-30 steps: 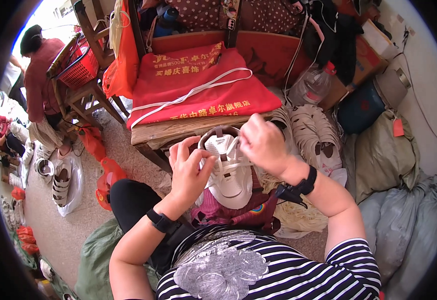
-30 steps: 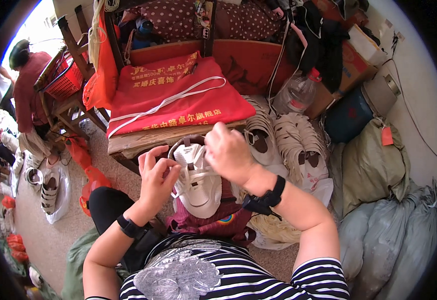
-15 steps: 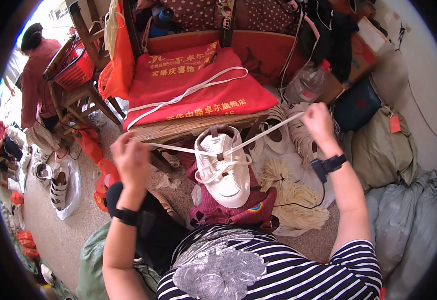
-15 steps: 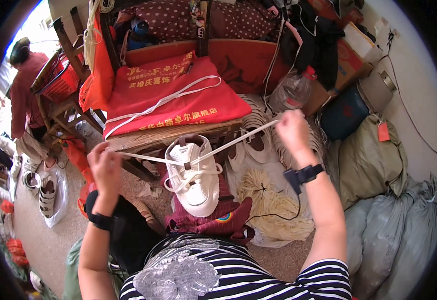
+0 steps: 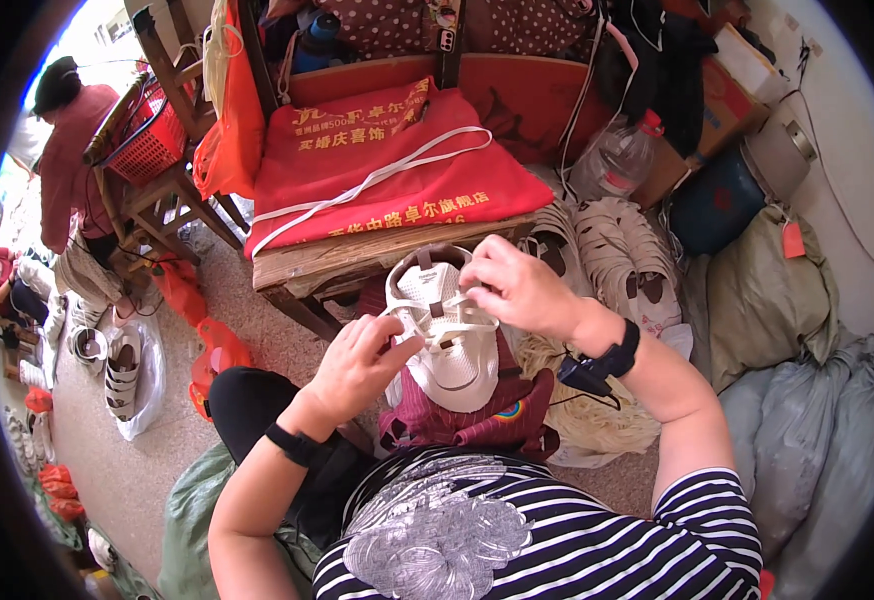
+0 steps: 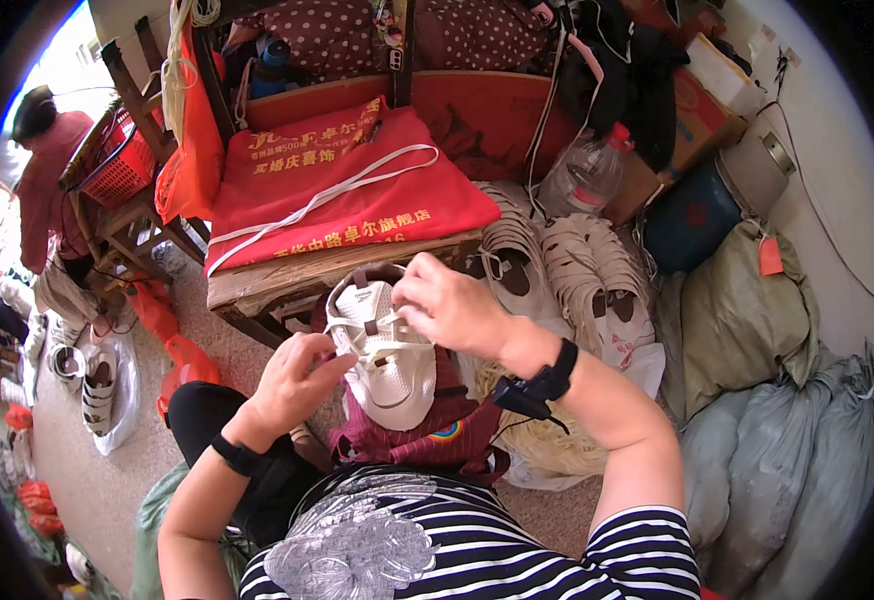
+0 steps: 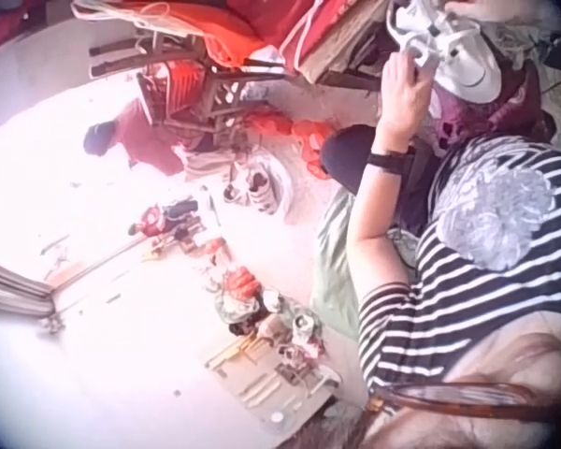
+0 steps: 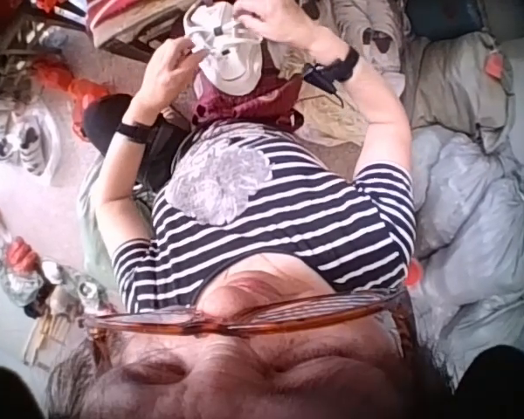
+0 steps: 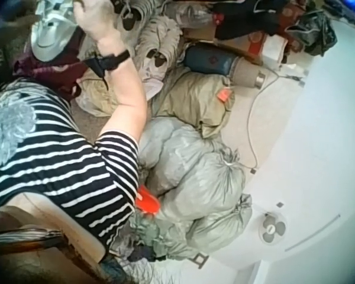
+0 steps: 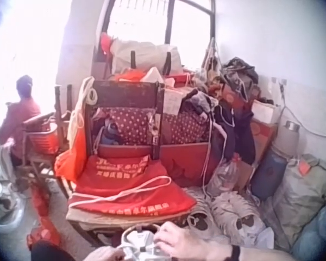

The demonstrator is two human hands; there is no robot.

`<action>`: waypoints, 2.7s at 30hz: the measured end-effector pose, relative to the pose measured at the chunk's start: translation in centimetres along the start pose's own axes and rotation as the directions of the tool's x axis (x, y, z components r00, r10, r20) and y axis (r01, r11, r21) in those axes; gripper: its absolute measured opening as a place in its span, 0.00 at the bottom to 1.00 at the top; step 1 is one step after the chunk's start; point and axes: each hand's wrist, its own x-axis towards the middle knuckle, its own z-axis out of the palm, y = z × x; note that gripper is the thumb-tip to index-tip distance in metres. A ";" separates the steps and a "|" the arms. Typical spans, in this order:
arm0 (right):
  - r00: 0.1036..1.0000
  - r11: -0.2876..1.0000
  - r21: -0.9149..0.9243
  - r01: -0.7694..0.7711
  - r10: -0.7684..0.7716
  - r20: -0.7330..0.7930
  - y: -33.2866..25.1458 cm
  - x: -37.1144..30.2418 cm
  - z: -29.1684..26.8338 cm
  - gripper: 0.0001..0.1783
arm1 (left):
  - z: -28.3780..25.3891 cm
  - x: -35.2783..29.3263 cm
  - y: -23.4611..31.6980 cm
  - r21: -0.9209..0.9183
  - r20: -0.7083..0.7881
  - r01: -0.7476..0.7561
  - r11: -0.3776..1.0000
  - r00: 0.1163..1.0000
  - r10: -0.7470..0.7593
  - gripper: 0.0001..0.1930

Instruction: The recorder is lacing a white shoe in a workshop setting with other workers visible.

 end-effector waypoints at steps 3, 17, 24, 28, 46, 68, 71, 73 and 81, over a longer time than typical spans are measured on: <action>0.999 0.996 -0.076 0.038 -0.039 -0.006 -0.8 0.8 0.6 0.11 | 0.5 1.2 0.0 -0.056 -0.040 -0.032 0.998 0.999 0.030 0.17; 0.990 0.995 0.067 -0.069 0.060 0.132 -0.4 1.5 1.8 0.09 | 3.4 -0.3 -0.2 -0.762 0.090 0.391 0.516 0.853 -0.514 0.08; 0.994 0.994 0.080 -0.070 0.063 0.086 -0.5 1.2 2.2 0.08 | 1.3 2.6 0.8 -0.519 -0.037 0.207 0.829 0.964 -0.264 0.09; 0.997 0.997 0.057 -0.043 0.039 0.073 -0.5 1.3 2.3 0.08 | 0.8 3.4 0.5 -0.257 -0.075 0.177 0.950 0.976 -0.203 0.08; 0.998 0.995 0.094 -0.012 0.006 0.059 -0.2 1.4 2.3 0.07 | 2.5 0.7 -0.2 -0.844 0.291 0.463 0.271 0.819 -0.494 0.11; 0.923 0.964 0.161 -0.213 0.144 0.356 0.1 -2.2 0.4 0.12 | 1.5 3.5 0.6 -0.356 -0.053 0.528 0.771 0.812 -0.581 0.08; 0.934 0.970 0.139 -0.200 0.146 0.325 1.1 -2.2 0.6 0.12 | 1.4 3.4 0.4 -0.224 -0.108 0.461 0.859 0.864 -0.492 0.06; 0.916 0.953 0.172 -0.248 0.173 0.363 1.4 -1.7 -0.1 0.12 | 1.0 2.9 0.1 -0.182 -0.167 0.446 0.876 0.864 -0.474 0.06; 0.984 0.949 0.260 -0.179 0.174 0.043 -0.5 -0.2 -0.1 0.09 | -1.5 -2.7 -4.6 -0.168 -0.341 0.668 0.725 0.651 -0.678 0.05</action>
